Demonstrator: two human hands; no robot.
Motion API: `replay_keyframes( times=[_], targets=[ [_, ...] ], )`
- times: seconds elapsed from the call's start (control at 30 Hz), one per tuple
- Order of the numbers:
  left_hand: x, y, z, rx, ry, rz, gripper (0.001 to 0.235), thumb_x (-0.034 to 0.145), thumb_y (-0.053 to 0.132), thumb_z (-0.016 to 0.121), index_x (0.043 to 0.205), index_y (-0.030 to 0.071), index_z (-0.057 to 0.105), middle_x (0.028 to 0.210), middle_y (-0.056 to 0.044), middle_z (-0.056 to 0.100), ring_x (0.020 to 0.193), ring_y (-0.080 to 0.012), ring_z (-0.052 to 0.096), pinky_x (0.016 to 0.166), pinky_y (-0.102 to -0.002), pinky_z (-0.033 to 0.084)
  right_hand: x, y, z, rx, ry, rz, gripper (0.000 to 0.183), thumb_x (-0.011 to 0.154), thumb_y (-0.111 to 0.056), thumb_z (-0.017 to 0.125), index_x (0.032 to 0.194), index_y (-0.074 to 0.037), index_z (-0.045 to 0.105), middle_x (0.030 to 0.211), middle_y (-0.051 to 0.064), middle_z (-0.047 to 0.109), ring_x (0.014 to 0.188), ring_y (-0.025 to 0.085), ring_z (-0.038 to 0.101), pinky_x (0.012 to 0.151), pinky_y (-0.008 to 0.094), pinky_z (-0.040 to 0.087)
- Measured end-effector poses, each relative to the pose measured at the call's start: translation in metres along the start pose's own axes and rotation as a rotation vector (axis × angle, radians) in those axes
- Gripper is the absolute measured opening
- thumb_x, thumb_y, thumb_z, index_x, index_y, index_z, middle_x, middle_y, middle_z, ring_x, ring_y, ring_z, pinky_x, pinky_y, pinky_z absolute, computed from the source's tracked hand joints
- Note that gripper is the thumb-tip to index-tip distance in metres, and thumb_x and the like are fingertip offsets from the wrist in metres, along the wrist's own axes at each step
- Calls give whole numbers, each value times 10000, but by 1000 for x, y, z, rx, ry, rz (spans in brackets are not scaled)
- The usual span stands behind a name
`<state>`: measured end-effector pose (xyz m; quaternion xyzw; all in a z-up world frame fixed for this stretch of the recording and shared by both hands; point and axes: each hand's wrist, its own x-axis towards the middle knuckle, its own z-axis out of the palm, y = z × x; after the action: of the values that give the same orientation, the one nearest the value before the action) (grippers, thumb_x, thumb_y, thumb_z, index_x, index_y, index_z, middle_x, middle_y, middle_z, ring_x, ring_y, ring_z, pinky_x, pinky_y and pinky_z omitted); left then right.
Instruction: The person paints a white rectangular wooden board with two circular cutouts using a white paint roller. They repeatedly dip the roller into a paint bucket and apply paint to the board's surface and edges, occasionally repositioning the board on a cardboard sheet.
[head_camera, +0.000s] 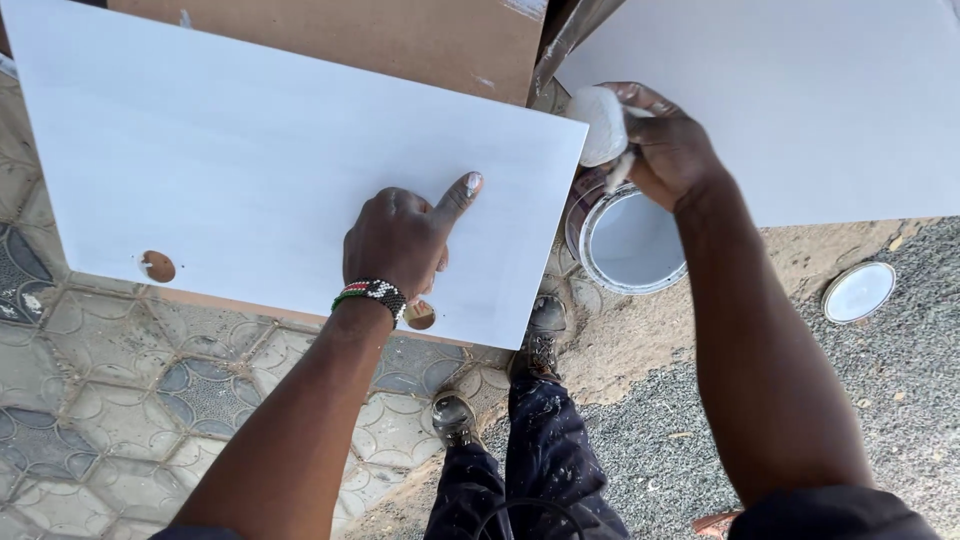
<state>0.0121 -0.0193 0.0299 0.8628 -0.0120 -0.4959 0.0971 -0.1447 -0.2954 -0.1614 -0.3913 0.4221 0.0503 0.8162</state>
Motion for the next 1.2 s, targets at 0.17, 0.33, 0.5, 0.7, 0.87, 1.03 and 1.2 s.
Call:
replay_keyframes(
  times=[0.17,0.33,0.5,0.7,0.87,1.03,1.2],
  targets=[
    [3,-4,4,16,26,0,1012,1092,867,511,419,112,555,379,-58,546,460,-252,639,742,-459,592,-4,37,22,225,-169,-38,378,1030,10,729,1369,-110,846,1248,144,890,1023,325,849,764,459,696],
    [5,-10,5,-83,-9,64,998,1105,862,554,515,69,691,392,-167,561,432,-331,699,611,-392,587,-37,89,34,201,-149,-1,329,1021,-12,822,1335,-84,889,1160,155,909,990,297,902,960,465,765],
    [2,-10,5,-68,-1,76,985,1099,858,563,518,73,683,398,-161,565,435,-322,697,607,-398,586,-95,168,29,-28,-284,226,314,1102,-116,777,1401,-66,858,1344,204,877,1173,409,823,1182,569,600],
    [0,-11,3,-27,-14,81,993,1088,900,518,535,95,695,421,-149,591,485,-313,728,648,-394,589,-137,222,26,-210,-282,443,338,1070,-105,859,1406,-79,890,1362,187,892,1175,405,846,1153,565,624],
    [3,-19,4,-59,-21,120,974,1101,868,517,530,101,706,430,-155,616,510,-321,753,690,-381,615,-187,218,37,-218,-119,524,396,1034,-99,861,1426,-36,862,1311,128,894,1179,272,849,1063,437,661],
    [1,-50,6,-225,-103,270,779,1027,786,644,637,121,752,465,-84,650,446,-202,712,500,-301,567,-241,244,53,-16,-56,302,314,985,-96,772,1253,7,899,1254,211,888,1218,380,822,1140,541,580],
    [-21,-135,46,-795,-71,98,653,1052,536,768,699,-12,733,489,-201,637,391,-239,635,421,-305,495,-262,254,105,309,-46,164,699,858,-182,694,1517,48,735,1364,278,828,1229,419,824,1006,545,645]
  ],
)
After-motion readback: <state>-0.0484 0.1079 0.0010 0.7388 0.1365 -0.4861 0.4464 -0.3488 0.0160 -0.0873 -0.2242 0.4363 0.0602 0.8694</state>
